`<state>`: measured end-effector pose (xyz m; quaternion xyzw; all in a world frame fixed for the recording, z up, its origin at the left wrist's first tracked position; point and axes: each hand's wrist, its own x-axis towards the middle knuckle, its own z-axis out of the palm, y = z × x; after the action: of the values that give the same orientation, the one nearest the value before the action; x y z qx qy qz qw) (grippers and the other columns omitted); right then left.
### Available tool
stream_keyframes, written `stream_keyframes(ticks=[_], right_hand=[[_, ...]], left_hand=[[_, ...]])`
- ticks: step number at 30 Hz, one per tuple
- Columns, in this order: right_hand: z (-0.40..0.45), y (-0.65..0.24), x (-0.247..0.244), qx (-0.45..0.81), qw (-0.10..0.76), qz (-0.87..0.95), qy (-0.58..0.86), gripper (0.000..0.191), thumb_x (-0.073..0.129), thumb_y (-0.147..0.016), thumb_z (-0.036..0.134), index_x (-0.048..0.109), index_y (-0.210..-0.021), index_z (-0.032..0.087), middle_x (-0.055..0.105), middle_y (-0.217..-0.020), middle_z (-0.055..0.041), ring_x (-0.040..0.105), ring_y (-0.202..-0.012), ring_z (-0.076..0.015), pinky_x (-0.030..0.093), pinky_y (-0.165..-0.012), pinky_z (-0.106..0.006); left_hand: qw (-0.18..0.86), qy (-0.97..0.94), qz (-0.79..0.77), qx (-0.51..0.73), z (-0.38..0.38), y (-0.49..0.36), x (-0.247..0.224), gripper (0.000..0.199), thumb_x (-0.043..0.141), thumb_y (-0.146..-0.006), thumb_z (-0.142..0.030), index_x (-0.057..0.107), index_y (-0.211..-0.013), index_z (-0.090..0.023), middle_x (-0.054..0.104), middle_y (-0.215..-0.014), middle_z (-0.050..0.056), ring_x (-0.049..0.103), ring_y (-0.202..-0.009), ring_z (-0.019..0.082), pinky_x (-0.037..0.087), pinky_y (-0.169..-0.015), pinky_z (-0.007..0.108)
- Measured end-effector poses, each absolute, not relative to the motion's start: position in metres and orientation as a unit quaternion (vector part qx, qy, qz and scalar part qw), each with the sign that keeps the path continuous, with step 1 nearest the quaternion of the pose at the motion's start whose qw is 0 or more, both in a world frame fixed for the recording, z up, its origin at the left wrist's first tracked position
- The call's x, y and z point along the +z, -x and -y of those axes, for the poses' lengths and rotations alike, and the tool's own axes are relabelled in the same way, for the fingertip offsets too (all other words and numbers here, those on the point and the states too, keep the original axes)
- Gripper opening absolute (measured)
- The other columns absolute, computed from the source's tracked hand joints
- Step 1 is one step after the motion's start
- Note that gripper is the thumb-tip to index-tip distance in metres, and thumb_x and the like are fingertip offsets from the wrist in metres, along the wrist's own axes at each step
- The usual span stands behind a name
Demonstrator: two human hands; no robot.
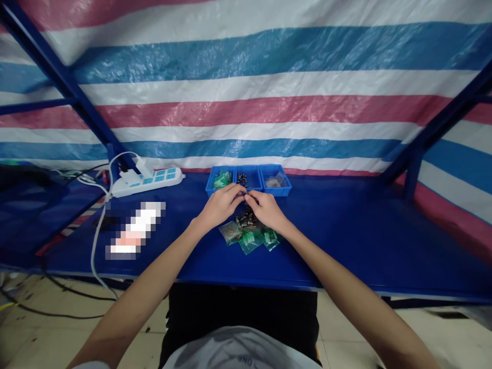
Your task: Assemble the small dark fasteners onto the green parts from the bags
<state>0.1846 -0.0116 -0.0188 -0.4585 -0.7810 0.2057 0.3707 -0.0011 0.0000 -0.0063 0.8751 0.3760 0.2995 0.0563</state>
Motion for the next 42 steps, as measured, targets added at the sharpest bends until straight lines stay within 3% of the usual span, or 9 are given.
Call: stream_keyframes(ticks=[5, 14, 19, 24, 29, 42], right_hand=[[0.0120, -0.1871, -0.0178, 0.190, 0.346, 0.803, 0.446, 0.028, 0.047, -0.098, 0.034, 0.059, -0.078, 0.019, 0.061, -0.066, 0.0005, 0.054, -0.060, -0.0155, 0.034, -0.061, -0.027], [0.0131, -0.1862, -0.0205, 0.113, 0.353, 0.820, 0.437, 0.030, 0.047, -0.099, 0.030, 0.056, -0.073, 0.019, 0.060, -0.068, -0.0010, 0.054, -0.062, -0.0156, 0.033, -0.061, -0.027], [0.0143, -0.1868, -0.0174, 0.125, 0.391, 0.795, 0.446, 0.015, 0.054, -0.096, 0.029, 0.061, -0.087, 0.020, 0.066, -0.073, -0.0005, 0.059, -0.063, -0.0155, 0.037, -0.062, -0.026], [0.0135, -0.1884, -0.0167, 0.121, 0.372, 0.809, 0.439, 0.016, 0.053, -0.095, 0.027, 0.061, -0.083, 0.020, 0.067, -0.075, -0.0012, 0.059, -0.063, -0.0158, 0.038, -0.061, -0.026], [0.0130, -0.1899, -0.0158, 0.114, 0.365, 0.812, 0.441, 0.021, 0.051, -0.097, 0.028, 0.060, -0.080, 0.020, 0.065, -0.072, -0.0015, 0.058, -0.063, -0.0161, 0.037, -0.061, -0.027], [0.0121, -0.1939, -0.0148, 0.080, 0.326, 0.836, 0.435, 0.026, 0.042, -0.100, 0.028, 0.055, -0.080, 0.020, 0.060, -0.071, -0.0025, 0.056, -0.067, -0.0183, 0.035, -0.064, -0.029]], left_hand=[[0.060, -0.868, -0.395, 0.295, 0.0013, -0.0003, -0.0039, 0.021, 0.042, -0.103, -0.027, 0.061, -0.109, -0.019, 0.066, -0.104, 0.006, 0.065, -0.088, 0.019, 0.048, -0.068, 0.028], [0.095, -0.862, -0.380, 0.321, -0.0011, -0.0013, -0.0046, 0.029, 0.039, -0.103, -0.026, 0.064, -0.092, -0.016, 0.067, -0.089, 0.006, 0.064, -0.083, 0.019, 0.048, -0.074, 0.031], [0.086, -0.857, -0.396, 0.318, -0.0024, 0.0003, -0.0060, 0.020, 0.046, -0.099, -0.021, 0.065, -0.095, -0.017, 0.068, -0.090, 0.005, 0.063, -0.080, 0.018, 0.046, -0.068, 0.029], [0.111, -0.866, -0.389, 0.293, -0.0019, 0.0002, -0.0074, 0.014, 0.051, -0.094, -0.019, 0.065, -0.095, -0.017, 0.069, -0.092, 0.004, 0.063, -0.078, 0.017, 0.045, -0.066, 0.027], [0.065, -0.878, -0.397, 0.258, 0.0015, 0.0002, -0.0048, 0.018, 0.049, -0.098, -0.025, 0.063, -0.090, -0.017, 0.067, -0.088, 0.005, 0.061, -0.074, 0.017, 0.042, -0.062, 0.026], [0.003, -0.909, -0.365, 0.201, 0.0041, 0.0019, -0.0027, 0.033, 0.037, -0.104, -0.032, 0.065, -0.097, -0.016, 0.066, -0.092, 0.008, 0.064, -0.079, 0.020, 0.049, -0.067, 0.030]])
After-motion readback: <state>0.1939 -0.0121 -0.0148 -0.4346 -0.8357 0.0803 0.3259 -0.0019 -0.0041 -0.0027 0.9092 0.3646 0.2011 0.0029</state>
